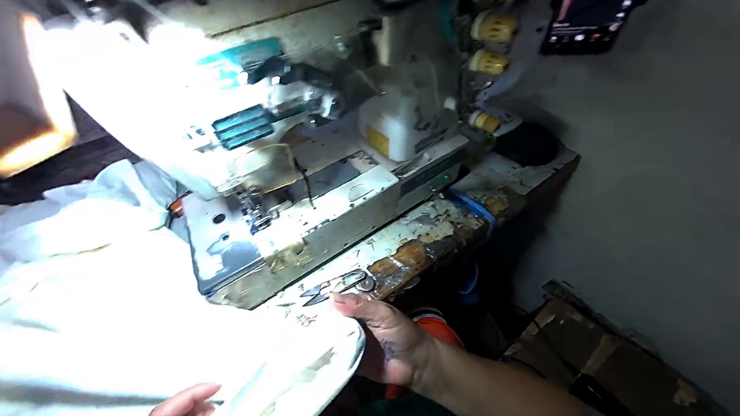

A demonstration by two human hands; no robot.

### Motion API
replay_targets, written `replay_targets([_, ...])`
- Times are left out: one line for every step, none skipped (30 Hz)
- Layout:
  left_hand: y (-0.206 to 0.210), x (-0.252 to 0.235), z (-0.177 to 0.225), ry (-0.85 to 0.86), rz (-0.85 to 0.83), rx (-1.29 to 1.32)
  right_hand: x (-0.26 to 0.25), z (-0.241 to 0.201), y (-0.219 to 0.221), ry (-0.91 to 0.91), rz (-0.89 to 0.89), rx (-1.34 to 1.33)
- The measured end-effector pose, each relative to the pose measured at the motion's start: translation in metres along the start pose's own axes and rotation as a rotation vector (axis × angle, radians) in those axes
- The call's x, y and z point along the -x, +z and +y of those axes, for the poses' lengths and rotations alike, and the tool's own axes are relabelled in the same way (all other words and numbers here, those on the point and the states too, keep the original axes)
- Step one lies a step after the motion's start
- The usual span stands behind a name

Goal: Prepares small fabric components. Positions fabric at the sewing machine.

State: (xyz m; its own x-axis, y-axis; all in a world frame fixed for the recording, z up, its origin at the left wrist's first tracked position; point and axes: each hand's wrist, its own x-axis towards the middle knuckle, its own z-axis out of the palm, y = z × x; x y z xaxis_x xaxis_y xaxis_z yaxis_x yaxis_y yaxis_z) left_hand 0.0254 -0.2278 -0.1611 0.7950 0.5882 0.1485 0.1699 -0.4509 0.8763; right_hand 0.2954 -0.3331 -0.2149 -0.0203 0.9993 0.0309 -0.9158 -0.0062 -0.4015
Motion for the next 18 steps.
replay_targets([0.001, 0.001, -0.005, 0.023, 0.066, -0.036, -0.003, 0.004, 0.003, -0.007, -0.005, 0.065])
replay_targets([0.001, 0.001, -0.007, 0.033, 0.152, 0.002, -0.005, 0.008, 0.004, -0.020, -0.021, 0.124])
replay_targets([0.001, 0.000, -0.007, 0.032, 0.227, 0.106, -0.006, 0.011, 0.005, -0.032, -0.043, 0.170])
replay_targets([-0.002, -0.001, -0.006, 0.027, 0.256, 0.248, -0.007, 0.013, 0.006, -0.048, -0.067, 0.212])
replay_targets([-0.004, -0.001, -0.003, 0.034, 0.240, 0.361, -0.006, 0.015, 0.006, -0.067, -0.083, 0.247])
replay_targets([-0.007, 0.000, -0.001, 0.045, 0.202, 0.410, -0.005, 0.016, 0.008, -0.090, -0.078, 0.281])
replay_targets([-0.009, 0.001, 0.000, 0.053, 0.155, 0.392, -0.003, 0.017, 0.011, -0.117, -0.054, 0.318])
replay_targets([-0.010, 0.002, -0.002, 0.061, 0.119, 0.319, -0.001, 0.016, 0.015, -0.154, -0.022, 0.366])
replay_targets([-0.010, 0.003, -0.006, 0.076, 0.115, 0.224, 0.000, 0.015, 0.017, -0.203, 0.012, 0.423])
replay_targets([-0.008, 0.003, -0.010, 0.088, 0.160, 0.155, 0.001, 0.015, 0.018, -0.257, 0.040, 0.486])
replay_targets([-0.005, 0.003, -0.015, 0.091, 0.242, 0.149, 0.001, 0.015, 0.016, -0.314, 0.055, 0.559])
replay_targets([-0.003, 0.003, -0.017, 0.097, 0.325, 0.198, 0.002, 0.014, 0.014, -0.367, 0.063, 0.637])
replay_targets([-0.003, 0.004, -0.017, 0.115, 0.372, 0.245, 0.003, 0.012, 0.011, -0.414, 0.050, 0.711])
replay_targets([-0.005, 0.006, -0.014, 0.149, 0.375, 0.246, 0.003, 0.010, 0.010, -0.462, 0.008, 0.783])
replay_targets([-0.006, 0.008, -0.010, 0.187, 0.356, 0.210, 0.003, 0.008, 0.009, -0.505, -0.046, 0.858])
replay_targets([-0.006, 0.010, -0.005, 0.211, 0.345, 0.151, 0.003, 0.006, 0.010, -0.547, -0.087, 0.934])
replay_targets([-0.004, 0.012, -0.001, 0.224, 0.353, 0.080, 0.004, 0.005, 0.012, -0.587, -0.103, 1.011])
replay_targets([-0.001, 0.013, 0.002, 0.242, 0.375, 0.006, 0.006, 0.005, 0.014, -0.626, -0.088, 1.089])
